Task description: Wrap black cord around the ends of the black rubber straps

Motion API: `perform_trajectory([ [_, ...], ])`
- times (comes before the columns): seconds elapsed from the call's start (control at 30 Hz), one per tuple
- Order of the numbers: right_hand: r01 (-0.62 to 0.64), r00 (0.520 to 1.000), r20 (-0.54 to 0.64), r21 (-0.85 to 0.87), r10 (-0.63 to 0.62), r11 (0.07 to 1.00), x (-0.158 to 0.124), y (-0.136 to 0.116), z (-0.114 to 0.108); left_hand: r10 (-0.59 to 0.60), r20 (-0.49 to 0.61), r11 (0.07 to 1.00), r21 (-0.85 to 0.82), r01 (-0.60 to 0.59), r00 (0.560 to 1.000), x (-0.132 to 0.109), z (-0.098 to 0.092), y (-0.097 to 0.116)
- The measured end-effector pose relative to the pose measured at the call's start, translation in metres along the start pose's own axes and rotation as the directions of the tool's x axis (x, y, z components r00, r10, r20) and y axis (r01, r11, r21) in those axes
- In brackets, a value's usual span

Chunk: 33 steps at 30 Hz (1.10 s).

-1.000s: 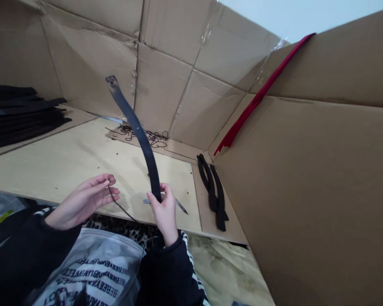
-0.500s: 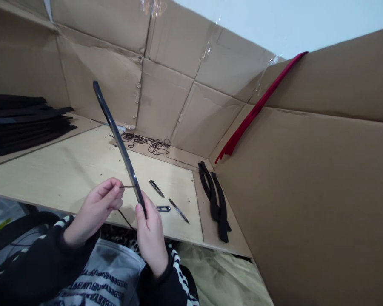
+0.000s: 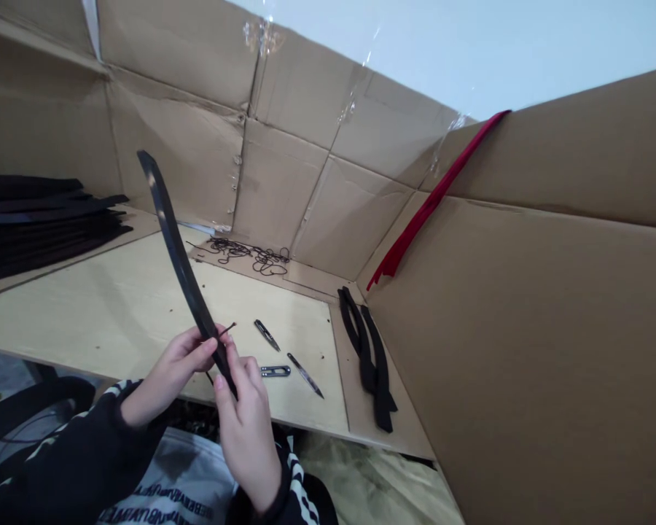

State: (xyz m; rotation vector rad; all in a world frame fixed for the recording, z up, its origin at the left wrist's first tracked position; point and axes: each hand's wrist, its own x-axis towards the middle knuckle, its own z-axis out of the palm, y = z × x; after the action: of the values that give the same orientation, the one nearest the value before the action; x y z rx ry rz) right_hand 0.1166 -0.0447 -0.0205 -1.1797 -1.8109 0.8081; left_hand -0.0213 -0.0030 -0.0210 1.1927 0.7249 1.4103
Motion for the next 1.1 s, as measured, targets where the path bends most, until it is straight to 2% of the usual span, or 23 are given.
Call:
perform_trajectory([
  [0.1,0.044,0.999,-0.035,0.152,-0.039,0.987,0.002,-0.004,0.0,0.013,0.036,0.999,0.032,-0.014,0.999,-0.004,-0.001,0.0],
  [0.23,0.064,0.982,-0.19,0.364,0.006,0.929,0.008,-0.006,0.0,0.034,0.146,0.979,0.194,-0.062,0.989,-0.01,0.003,0.0],
  [0.3,0.084,0.974,-0.228,0.405,0.011,0.911,0.01,-0.006,-0.001,0.051,0.181,0.955,0.279,-0.1,0.982,-0.013,0.006,0.001],
  [0.4,0.136,0.959,-0.284,0.435,-0.008,0.89,0.011,-0.009,-0.001,0.08,0.167,0.937,0.325,-0.131,0.983,-0.016,0.011,0.002],
  [0.5,0.166,0.946,-0.323,0.515,0.011,0.841,0.009,-0.013,0.0,0.08,0.153,0.954,0.274,-0.12,0.985,-0.019,0.016,0.001],
  [0.63,0.203,0.945,-0.323,0.686,0.042,0.699,0.001,-0.021,-0.002,0.151,0.066,0.972,0.173,-0.16,0.986,-0.021,0.018,0.002],
  [0.77,0.246,0.934,-0.352,0.751,0.055,0.613,-0.009,-0.029,-0.021,0.115,-0.042,0.993,0.0,-0.115,0.993,-0.02,0.013,0.006],
  [0.83,0.266,0.928,-0.37,0.736,0.041,0.622,-0.013,-0.029,-0.034,0.111,-0.106,0.991,-0.069,-0.119,0.988,-0.019,0.009,0.008],
  [0.93,0.298,0.907,-0.421,0.614,-0.016,0.73,-0.018,-0.026,-0.049,0.099,-0.193,0.985,-0.12,-0.123,0.976,-0.019,0.007,0.011],
  [1.0,0.294,0.91,-0.407,0.504,-0.077,0.812,-0.019,-0.023,-0.052,0.052,-0.154,0.989,-0.131,-0.073,0.987,-0.022,0.01,0.013],
  [1.1,0.294,0.925,-0.33,0.315,-0.187,0.902,-0.018,-0.026,-0.044,-0.064,-0.021,0.988,-0.142,0.061,0.998,-0.03,0.021,0.013],
])
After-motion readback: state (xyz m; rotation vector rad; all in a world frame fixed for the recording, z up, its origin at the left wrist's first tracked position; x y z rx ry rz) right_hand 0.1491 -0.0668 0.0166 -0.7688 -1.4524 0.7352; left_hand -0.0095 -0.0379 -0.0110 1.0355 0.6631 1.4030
